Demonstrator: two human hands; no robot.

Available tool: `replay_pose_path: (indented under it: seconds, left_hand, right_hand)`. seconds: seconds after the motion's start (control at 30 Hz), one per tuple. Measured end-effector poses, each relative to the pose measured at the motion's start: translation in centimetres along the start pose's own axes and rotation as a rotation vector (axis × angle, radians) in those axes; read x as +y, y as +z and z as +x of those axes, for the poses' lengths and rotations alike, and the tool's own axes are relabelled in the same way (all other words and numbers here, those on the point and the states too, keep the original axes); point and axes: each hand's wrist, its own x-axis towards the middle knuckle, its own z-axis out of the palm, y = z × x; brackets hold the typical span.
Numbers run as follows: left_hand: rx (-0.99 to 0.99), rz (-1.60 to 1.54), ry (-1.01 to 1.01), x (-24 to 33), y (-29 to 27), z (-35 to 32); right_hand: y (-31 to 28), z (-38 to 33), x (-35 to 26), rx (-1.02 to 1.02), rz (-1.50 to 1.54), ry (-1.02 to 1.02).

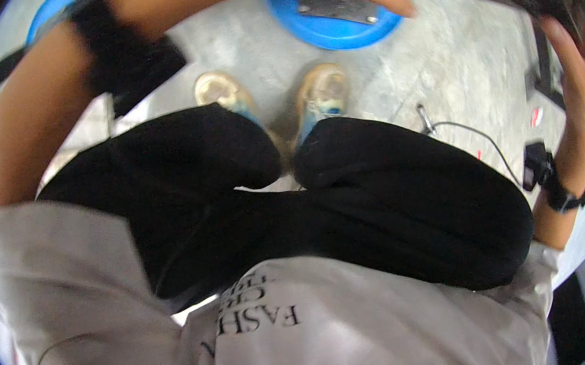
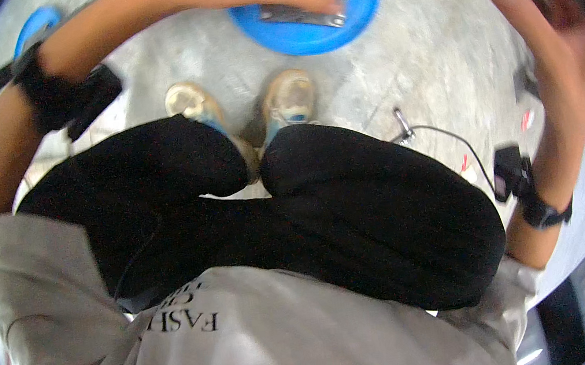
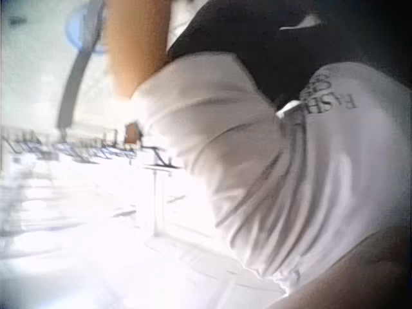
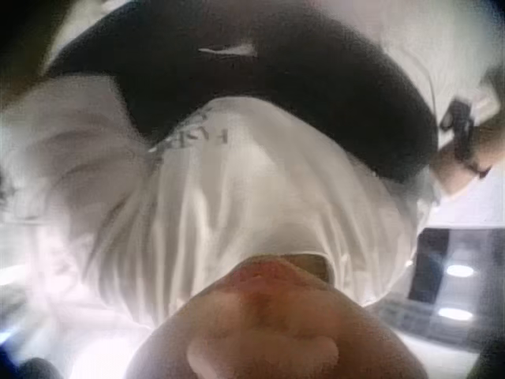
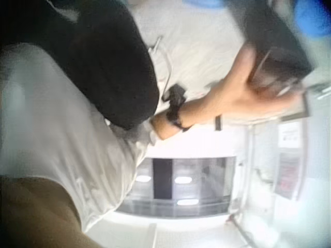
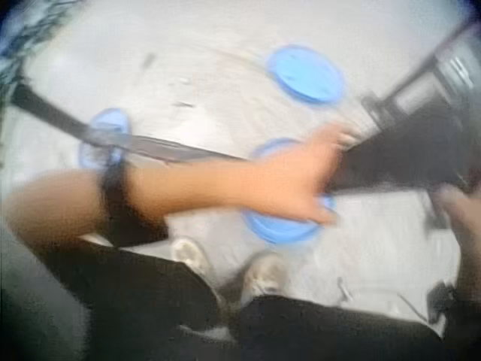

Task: The person assembles a metal stand structure by placing a base section on blue pads, aligning a support column, and tightening nuts and bolts using a combination wrench.

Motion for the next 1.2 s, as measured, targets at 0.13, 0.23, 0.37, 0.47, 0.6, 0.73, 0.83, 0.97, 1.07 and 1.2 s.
replay_pose_path:
  seconds: [0.13, 0.23, 0.37, 0.47, 0.6, 0.73, 0.83, 0.97, 1.07, 1.2]
  left_hand:
    - [0.363, 0.044, 0.207, -1.3, 2.7, -2.0]
    - [0.577, 0.034, 0.068, 0.4, 5.0, -2.3]
    - [0.745, 0.091, -0.008, 3.0, 9.6, -0.4]
    - [0.630, 0.013, -0.025, 0.7, 7.6, -1.4]
    - [0.410, 0.023, -0.160, 4.2, 3.8, -1.3]
    - [0.409, 0.005, -0.123, 4.3, 4.8, -3.0]
    - [0.438, -0.035, 0.034, 4.8, 3.2, -2.7]
    - [0.472, 0.027, 0.089, 2.5, 4.5, -2.9]
    - [0.310, -0.002, 0.115, 4.6, 3.1, -1.9]
    - [0.151, 0.064, -0.131, 6.5, 2.3, -4.0]
  right_hand:
    - [0.6, 1.9, -2.0, 0.042, 0.297, -0.058]
    - [-1.9, 2.8, -3.2, -0.019, 0.310, -0.052]
    - [-4.1, 1.4, -3.7, -0.212, 0.178, -0.076]
    - [2.4, 2.9, -10.5, -0.330, 0.200, -0.186]
    - [4.7, 3.0, -12.2, -0.357, 0.145, -0.209]
    - [-0.7, 2.8, -9.8, -0.267, 0.091, -0.184]
    - [-4.9, 2.3, -9.3, -0.176, 0.039, -0.155]
    - [-3.0, 0.1, -13.4, -0.220, 0.331, -0.026]
    - [-4.9, -1.4, -11.8, -0.207, 0.272, 0.166]
    - [-2.6, -1.9, -13.5, -0.227, 0.363, 0.014]
